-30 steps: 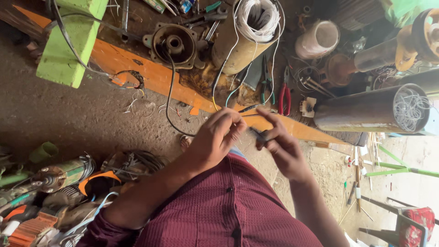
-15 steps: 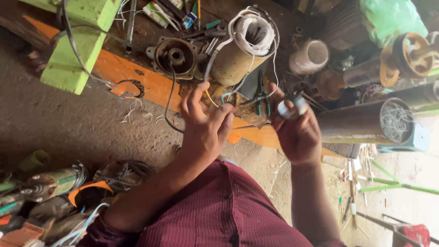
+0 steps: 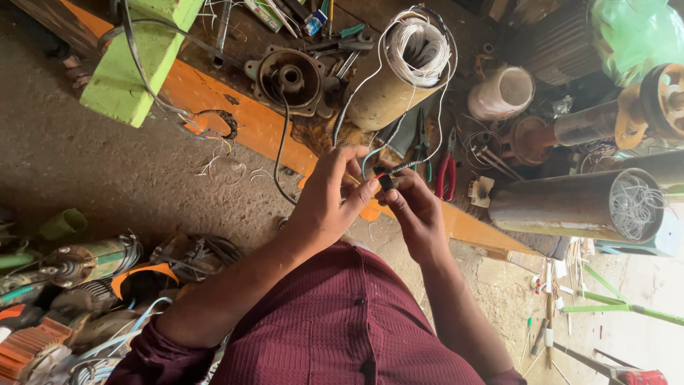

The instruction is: The person strips the insulation from several wires using pliers and then wraps the exposed ends with black electrical tape. The person handles the wires one at a time, twisting and taping them on a cluttered workbench.

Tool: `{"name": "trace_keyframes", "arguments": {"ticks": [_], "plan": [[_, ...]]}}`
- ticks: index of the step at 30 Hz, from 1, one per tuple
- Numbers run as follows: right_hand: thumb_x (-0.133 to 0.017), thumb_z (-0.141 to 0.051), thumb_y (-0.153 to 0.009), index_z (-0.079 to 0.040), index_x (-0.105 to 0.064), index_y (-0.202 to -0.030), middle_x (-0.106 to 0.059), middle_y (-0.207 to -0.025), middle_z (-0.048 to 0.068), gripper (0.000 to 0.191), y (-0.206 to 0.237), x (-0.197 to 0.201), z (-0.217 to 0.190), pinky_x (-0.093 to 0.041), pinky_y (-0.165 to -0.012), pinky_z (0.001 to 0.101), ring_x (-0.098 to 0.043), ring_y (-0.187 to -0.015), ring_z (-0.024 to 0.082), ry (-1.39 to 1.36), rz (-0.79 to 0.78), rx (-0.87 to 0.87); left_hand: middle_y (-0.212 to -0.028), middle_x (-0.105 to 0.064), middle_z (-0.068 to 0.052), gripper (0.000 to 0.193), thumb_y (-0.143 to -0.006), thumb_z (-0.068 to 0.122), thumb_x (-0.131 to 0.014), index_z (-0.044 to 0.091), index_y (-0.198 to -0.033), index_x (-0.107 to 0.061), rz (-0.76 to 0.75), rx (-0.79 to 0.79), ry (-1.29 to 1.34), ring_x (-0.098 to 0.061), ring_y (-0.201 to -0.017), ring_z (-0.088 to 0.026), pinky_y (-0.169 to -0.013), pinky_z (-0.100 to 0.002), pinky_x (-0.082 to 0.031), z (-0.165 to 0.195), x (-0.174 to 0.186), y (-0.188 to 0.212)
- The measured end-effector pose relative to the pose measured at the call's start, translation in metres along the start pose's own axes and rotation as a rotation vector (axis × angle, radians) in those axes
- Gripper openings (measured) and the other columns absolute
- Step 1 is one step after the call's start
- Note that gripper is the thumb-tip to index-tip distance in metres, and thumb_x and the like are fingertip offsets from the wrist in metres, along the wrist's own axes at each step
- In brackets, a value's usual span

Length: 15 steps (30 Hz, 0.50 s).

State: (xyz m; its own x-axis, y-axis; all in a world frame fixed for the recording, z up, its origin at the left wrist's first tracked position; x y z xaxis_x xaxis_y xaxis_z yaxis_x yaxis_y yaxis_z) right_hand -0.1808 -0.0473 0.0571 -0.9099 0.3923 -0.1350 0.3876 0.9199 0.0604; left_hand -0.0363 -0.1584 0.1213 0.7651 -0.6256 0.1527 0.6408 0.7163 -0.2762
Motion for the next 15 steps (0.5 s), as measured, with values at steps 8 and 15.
{"name": "trace_keyframes", "arguments": {"ticks": [8,15], "plan": [[-0.066,-0.014,-0.104,0.001,-0.063,-0.112,-0.053,-0.142,0.01,0.017,0.003,-0.009,-0.016,-0.053,-0.099,0.0313,-0.063,-0.11,0.013,0.073,-0.024,0.018,-0.108,-0.059,-0.009,0.023,-0.101,0.016,-0.069,0.004,-0.121,-0.072,0.002,-0.022,-0.074,-0.068,-0.084,-0.013,-0.074,-0.026,-0.059,-0.001,-0.002,-0.004],[-0.068,-0.011,-0.096,-0.003,-0.061,-0.121,-0.031,-0.162,0.006,0.027,0.026,-0.038,-0.074,-0.05,-0.087,0.0268,-0.057,-0.106,0.009,-0.031,-0.247,0.085,-0.107,-0.06,-0.009,0.021,-0.098,0.013,-0.072,0.006,-0.117,-0.075,-0.038,-0.112,-0.107,-0.065,-0.091,-0.019,-0.075,-0.032,-0.056,0.006,-0.006,-0.003]]}}
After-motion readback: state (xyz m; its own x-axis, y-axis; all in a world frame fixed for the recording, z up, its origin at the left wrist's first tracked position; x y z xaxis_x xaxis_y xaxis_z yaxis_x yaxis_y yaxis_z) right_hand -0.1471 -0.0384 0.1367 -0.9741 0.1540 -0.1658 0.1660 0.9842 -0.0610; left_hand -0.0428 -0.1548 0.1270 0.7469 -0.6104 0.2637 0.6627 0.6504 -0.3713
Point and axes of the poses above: each hand's wrist, its own y-axis away from the middle knuckle, its own x-axis out of the back of the hand, z = x × y, the point moved 9 cm from there along -y, towards the middle knuckle
